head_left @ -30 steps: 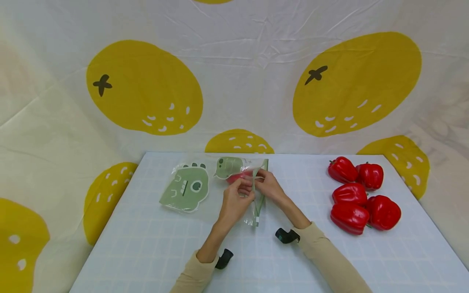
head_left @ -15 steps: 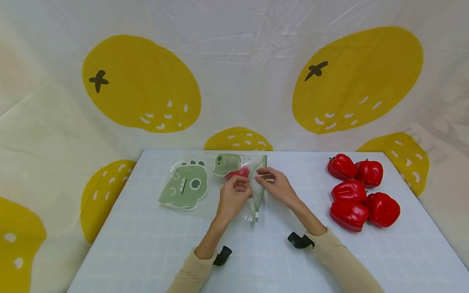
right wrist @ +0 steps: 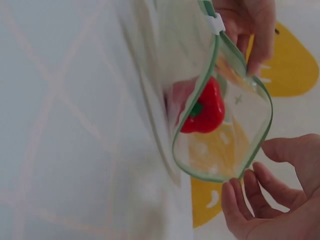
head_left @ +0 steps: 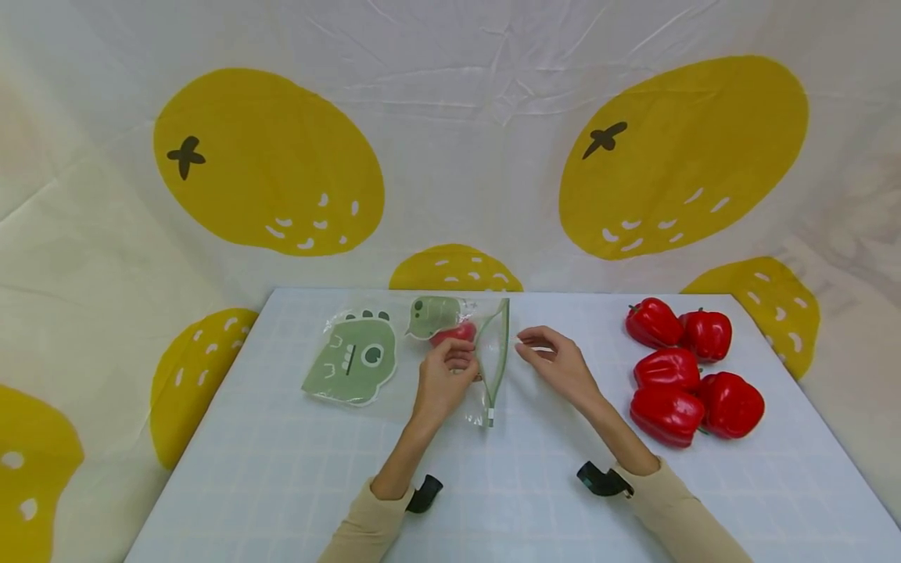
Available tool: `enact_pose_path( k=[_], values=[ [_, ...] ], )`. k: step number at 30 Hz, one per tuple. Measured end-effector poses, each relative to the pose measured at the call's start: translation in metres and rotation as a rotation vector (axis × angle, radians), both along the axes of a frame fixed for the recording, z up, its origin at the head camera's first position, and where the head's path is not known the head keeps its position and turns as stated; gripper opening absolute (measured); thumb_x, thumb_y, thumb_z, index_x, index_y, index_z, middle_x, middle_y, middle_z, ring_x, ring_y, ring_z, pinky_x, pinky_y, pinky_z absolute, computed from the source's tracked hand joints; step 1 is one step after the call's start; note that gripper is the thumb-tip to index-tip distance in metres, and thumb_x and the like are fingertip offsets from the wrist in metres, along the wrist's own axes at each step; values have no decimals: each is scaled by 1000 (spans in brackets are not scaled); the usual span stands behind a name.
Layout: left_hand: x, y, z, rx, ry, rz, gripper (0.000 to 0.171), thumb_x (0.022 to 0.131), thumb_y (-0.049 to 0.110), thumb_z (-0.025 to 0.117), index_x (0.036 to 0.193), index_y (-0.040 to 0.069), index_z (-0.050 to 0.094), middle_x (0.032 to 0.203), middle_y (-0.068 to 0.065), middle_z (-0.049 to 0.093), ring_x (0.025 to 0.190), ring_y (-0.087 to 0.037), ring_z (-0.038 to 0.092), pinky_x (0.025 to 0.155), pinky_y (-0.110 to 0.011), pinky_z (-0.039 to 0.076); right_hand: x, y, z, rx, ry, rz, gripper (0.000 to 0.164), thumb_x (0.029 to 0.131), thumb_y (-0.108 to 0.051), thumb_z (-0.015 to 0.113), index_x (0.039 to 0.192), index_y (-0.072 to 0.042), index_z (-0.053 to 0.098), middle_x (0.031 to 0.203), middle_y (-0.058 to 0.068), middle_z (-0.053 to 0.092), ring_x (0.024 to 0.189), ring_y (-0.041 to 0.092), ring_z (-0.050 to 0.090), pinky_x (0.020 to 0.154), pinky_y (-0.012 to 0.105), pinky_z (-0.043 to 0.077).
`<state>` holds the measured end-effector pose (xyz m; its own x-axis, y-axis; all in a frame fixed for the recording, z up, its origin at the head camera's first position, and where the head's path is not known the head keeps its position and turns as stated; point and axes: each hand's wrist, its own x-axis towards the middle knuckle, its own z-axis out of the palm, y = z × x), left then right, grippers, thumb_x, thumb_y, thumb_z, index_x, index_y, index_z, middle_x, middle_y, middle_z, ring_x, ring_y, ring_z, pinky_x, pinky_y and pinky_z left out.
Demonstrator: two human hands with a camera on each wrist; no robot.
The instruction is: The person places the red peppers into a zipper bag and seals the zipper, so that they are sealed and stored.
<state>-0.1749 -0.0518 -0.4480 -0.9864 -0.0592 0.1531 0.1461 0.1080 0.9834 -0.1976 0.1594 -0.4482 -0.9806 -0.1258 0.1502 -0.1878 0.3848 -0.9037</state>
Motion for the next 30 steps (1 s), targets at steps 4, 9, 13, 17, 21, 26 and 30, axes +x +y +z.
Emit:
enact_pose_path(
  k=[4,9,13,17,21,26,30],
  values=[
    [1,0,0,14,-22,0,20,84,-9,70,104,-7,70,90,-18,72,77,-27,71,63,-24,61,6,11,0,30,-3,-22,34,98,-23,72,124,-1,68,123,16,69,116,30,64,103,45,52],
    [1,-1,1,-8,-27,8,18,84,-7,71,103,-5,71,88,-15,72,75,-23,71,63,-23,60,15,25,0,91,-12,-71,36,99,-27,70,127,-5,66,128,13,66,120,31,61,105,51,50],
    [0,-2,0,-34,-14,23,17,85,-4,72,101,-3,71,88,-14,72,76,-24,71,64,-21,60,22,35,2,111,-6,-100,39,98,-29,71,129,-7,64,131,13,64,122,32,59,106,55,49],
    [1,-2,0,-41,-27,26,17,86,-1,73,102,-2,70,90,-13,72,77,-23,70,66,-21,60,32,45,5,155,24,-122,42,97,-30,72,131,-8,63,133,12,63,124,31,58,105,56,49],
    [2,-2,1,-44,-31,24,17,86,-1,73,103,-2,70,90,-13,72,77,-23,70,67,-21,60,40,56,8,212,72,-150,40,96,-29,73,130,-9,64,133,12,63,123,30,59,103,33,52],
    [3,-2,2,-58,-17,27,16,86,-2,73,102,-2,70,92,-12,73,78,-22,70,69,-18,58,49,68,10,247,124,-181,39,95,-27,75,128,-9,66,131,13,64,120,31,59,91,4,37],
    [3,-2,3,-50,-8,24,16,87,-3,73,103,-3,70,94,-13,73,79,-22,70,69,-19,58,54,78,11,279,155,-204,39,94,-26,76,127,-9,66,130,12,65,119,30,59,100,28,52]
  ],
)
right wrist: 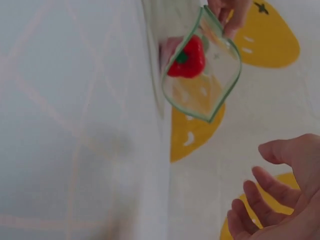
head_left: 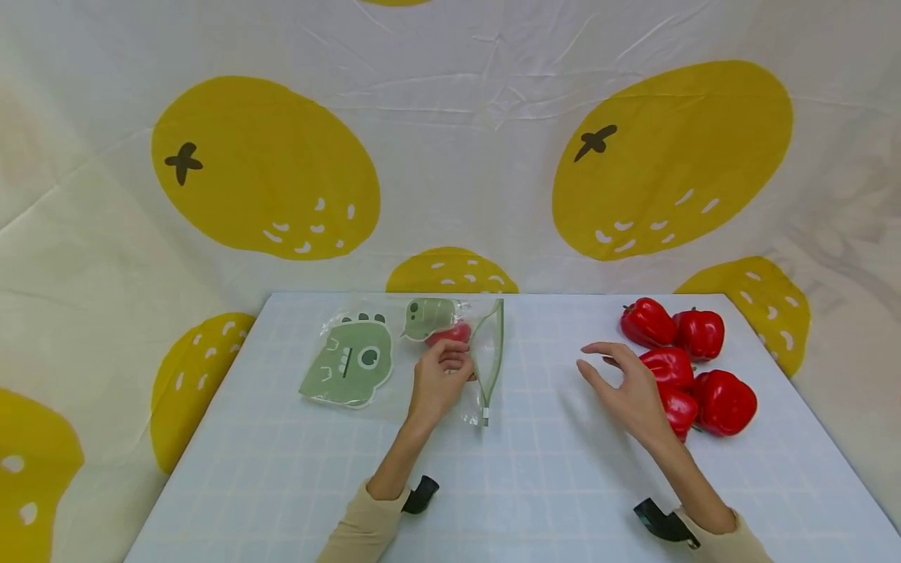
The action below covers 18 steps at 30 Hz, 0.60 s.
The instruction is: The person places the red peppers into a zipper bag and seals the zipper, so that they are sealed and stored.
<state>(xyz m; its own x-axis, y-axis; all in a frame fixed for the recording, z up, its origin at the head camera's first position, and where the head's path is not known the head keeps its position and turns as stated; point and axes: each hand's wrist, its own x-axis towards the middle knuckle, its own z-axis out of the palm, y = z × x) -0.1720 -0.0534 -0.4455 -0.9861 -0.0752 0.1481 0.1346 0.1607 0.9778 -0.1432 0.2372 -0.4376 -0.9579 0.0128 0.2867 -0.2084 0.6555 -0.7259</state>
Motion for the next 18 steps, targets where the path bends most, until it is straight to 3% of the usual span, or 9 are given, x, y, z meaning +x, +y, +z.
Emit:
enact_pose_path(
  k=[3,4,8,9,10,12,16,18],
  values=[
    [0,1,0,14,-3,-5,17,87,-3,72,104,-3,70,94,-14,73,79,-23,70,68,-20,59,4,7,0,26,26,-14,39,92,-25,77,127,-10,66,130,12,65,118,30,60,97,52,55],
    [0,1,0,17,-6,-4,17,87,-3,72,104,-3,70,95,-14,73,79,-23,70,67,-21,60,5,8,0,32,36,-17,40,91,-24,78,127,-10,66,130,12,65,117,31,59,95,50,56],
    [0,0,1,20,-13,-4,17,87,-4,72,104,-4,70,95,-14,73,79,-23,70,67,-20,59,10,15,2,64,77,-25,43,87,-20,82,126,-9,67,130,12,64,115,30,58,88,20,51],
    [0,0,1,18,-15,-3,17,87,-4,72,104,-4,70,95,-14,73,79,-23,70,67,-19,59,12,16,2,74,83,-28,44,86,-19,83,126,-9,67,130,13,64,115,29,58,86,18,51],
    [0,0,1,16,-16,-3,17,87,-3,72,104,-4,70,95,-14,73,79,-23,70,68,-18,58,14,18,3,76,90,-28,45,85,-18,84,125,-9,67,130,13,64,116,30,57,86,20,52],
    [-1,0,1,7,-17,0,17,87,-3,71,104,-4,70,95,-14,73,79,-23,70,69,-16,57,17,21,4,91,93,-29,47,84,-18,85,126,-8,67,130,15,63,116,32,56,87,37,59],
    [-1,-1,1,0,-16,2,16,88,-2,71,104,-3,70,95,-14,73,80,-24,70,70,-14,55,24,31,6,126,87,-39,50,82,-19,86,127,-8,67,127,15,64,116,34,55,85,55,60],
    [-1,-1,1,3,-13,0,16,88,-2,71,104,-3,70,95,-14,73,80,-24,70,70,-14,55,27,36,7,152,87,-48,51,81,-19,87,127,-9,67,125,14,65,115,31,55,83,42,60]
  ],
)
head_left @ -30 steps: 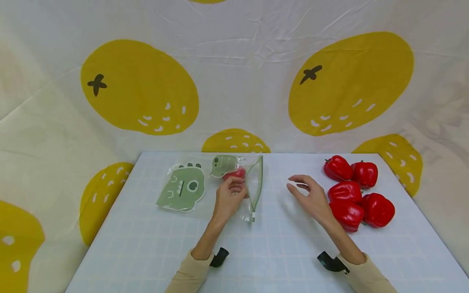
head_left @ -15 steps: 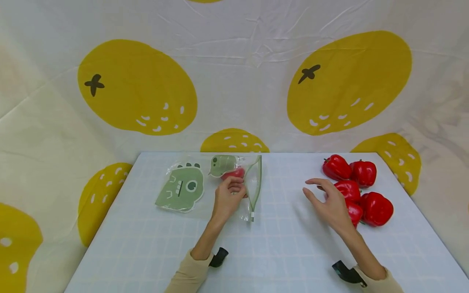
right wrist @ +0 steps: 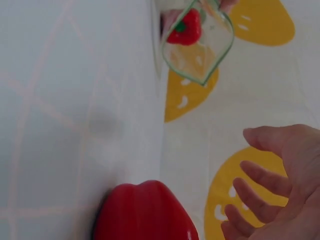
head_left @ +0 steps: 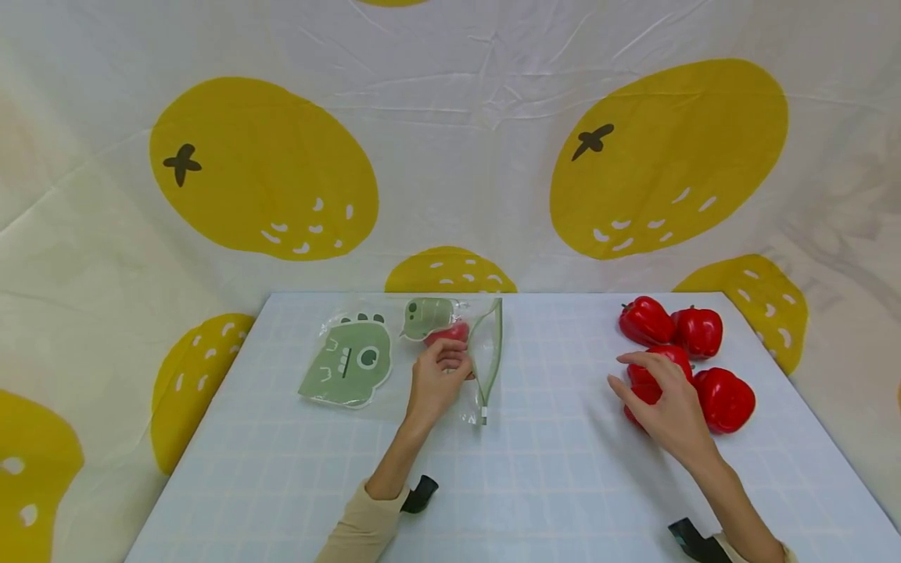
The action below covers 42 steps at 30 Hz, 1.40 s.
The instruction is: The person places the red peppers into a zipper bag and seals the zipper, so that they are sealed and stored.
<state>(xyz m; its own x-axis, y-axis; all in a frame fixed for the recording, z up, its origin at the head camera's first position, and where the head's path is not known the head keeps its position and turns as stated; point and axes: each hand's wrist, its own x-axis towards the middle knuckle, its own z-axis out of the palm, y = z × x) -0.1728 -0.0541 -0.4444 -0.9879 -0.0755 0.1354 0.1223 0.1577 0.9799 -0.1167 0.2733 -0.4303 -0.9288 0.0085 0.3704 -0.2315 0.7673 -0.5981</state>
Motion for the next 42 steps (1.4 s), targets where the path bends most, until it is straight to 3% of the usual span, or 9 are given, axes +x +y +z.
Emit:
enact_pose_path(
  k=[1,3,5,8,11,22,32,42],
  values=[
    [0,0,0,2,3,-1,16,88,-2,71,104,-3,70,95,-14,73,80,-24,70,70,-15,56,1,2,0,9,3,-4,51,80,-18,88,126,-9,67,123,13,66,115,30,55,83,33,58],
    [0,0,0,4,2,-2,16,88,-2,72,104,-3,70,96,-14,73,80,-24,70,72,-16,57,4,7,0,18,9,0,52,79,-16,89,125,-8,67,123,13,65,115,30,54,82,40,60],
    [1,0,0,1,-1,-4,17,88,-1,72,105,-3,70,97,-14,73,81,-23,70,73,-18,58,6,11,-1,29,12,-1,53,77,-14,90,124,-8,67,123,13,65,116,31,53,81,40,60],
    [1,0,0,-4,-11,-2,17,89,0,72,106,-2,70,99,-13,73,82,-23,70,74,-19,58,10,15,-3,32,5,11,58,74,-10,92,125,-5,66,126,18,62,119,38,51,81,65,58],
    [1,0,0,-8,-16,2,17,89,1,73,106,-2,70,100,-13,73,82,-22,70,74,-19,58,15,20,-4,40,-22,11,62,71,-8,93,127,-4,65,130,22,59,121,43,48,80,73,53],
    [-1,-1,1,-32,-53,20,17,91,2,73,107,1,70,102,-11,73,84,-22,69,78,-21,59,29,34,-11,119,-77,4,65,69,-7,94,125,3,64,132,27,52,122,49,42,76,72,54],
    [1,-1,2,-31,-45,13,17,90,2,73,107,0,70,102,-12,73,83,-22,70,77,-20,59,35,41,-13,148,-157,24,70,63,-5,96,127,-1,66,133,28,51,120,52,42,72,67,58],
    [0,-1,3,-25,-50,13,17,90,2,73,106,0,70,99,-12,73,83,-22,69,76,-20,59,36,47,-16,212,-124,15,68,63,1,95,124,3,65,131,31,51,116,52,46,74,67,57]
  ],
)
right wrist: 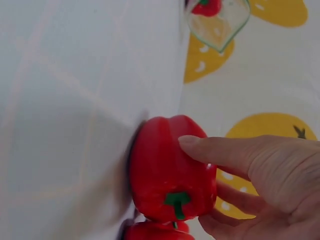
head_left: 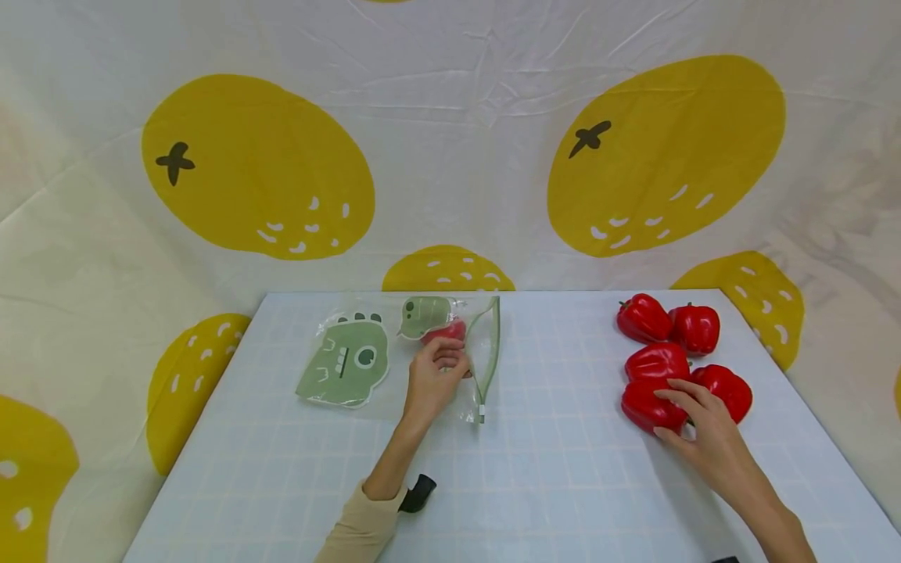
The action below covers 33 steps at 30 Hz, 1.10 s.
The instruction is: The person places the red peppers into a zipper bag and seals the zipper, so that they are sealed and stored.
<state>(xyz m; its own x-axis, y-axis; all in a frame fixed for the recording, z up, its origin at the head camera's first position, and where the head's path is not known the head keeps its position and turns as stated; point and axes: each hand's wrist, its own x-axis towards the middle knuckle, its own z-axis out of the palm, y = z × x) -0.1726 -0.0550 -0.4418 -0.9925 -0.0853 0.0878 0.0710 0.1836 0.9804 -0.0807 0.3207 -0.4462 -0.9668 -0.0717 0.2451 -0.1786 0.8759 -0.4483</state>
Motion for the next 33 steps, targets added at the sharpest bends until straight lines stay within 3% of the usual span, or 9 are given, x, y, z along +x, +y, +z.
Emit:
enact_pose_path(
  k=[5,11,15,21,27,30,33],
  values=[
    [0,1,1,-8,-18,3,18,90,3,73,107,1,69,100,-11,72,84,-21,69,78,-22,60,-1,2,0,27,5,-3,65,64,0,95,121,4,66,130,32,52,115,53,46,73,67,57],
    [0,1,1,1,11,7,16,89,1,73,105,0,70,99,-11,73,83,-21,69,76,-21,59,-2,3,3,48,-2,5,65,66,-5,95,123,5,67,130,33,54,115,54,48,73,66,57],
    [0,0,2,9,20,6,16,89,1,73,105,-1,70,98,-12,73,82,-22,69,74,-19,59,-3,3,6,19,38,14,65,65,-5,96,123,4,68,129,33,58,115,54,51,73,66,57],
    [0,-1,2,14,14,-1,17,90,1,73,106,-2,70,98,-12,72,82,-22,69,73,-18,58,-8,3,7,-36,46,24,62,72,-13,93,127,1,67,129,31,61,116,51,56,74,64,57],
    [2,-1,3,5,2,-8,17,90,1,72,106,-1,70,98,-12,72,83,-22,69,75,-19,59,-13,-3,6,-82,82,36,60,76,-15,92,129,-2,68,124,23,67,110,42,61,74,59,59],
    [2,0,3,2,-1,-8,17,90,2,72,107,-1,70,98,-12,72,83,-21,69,75,-19,58,-17,-7,5,-114,90,37,58,77,-17,91,130,-5,68,122,18,70,107,33,63,74,48,63],
    [2,0,3,6,7,-7,17,90,1,73,106,-2,70,98,-12,72,83,-22,69,74,-19,58,-21,-12,4,-163,76,28,57,79,-20,90,130,-8,69,122,14,71,110,17,60,77,24,60]
  ],
)
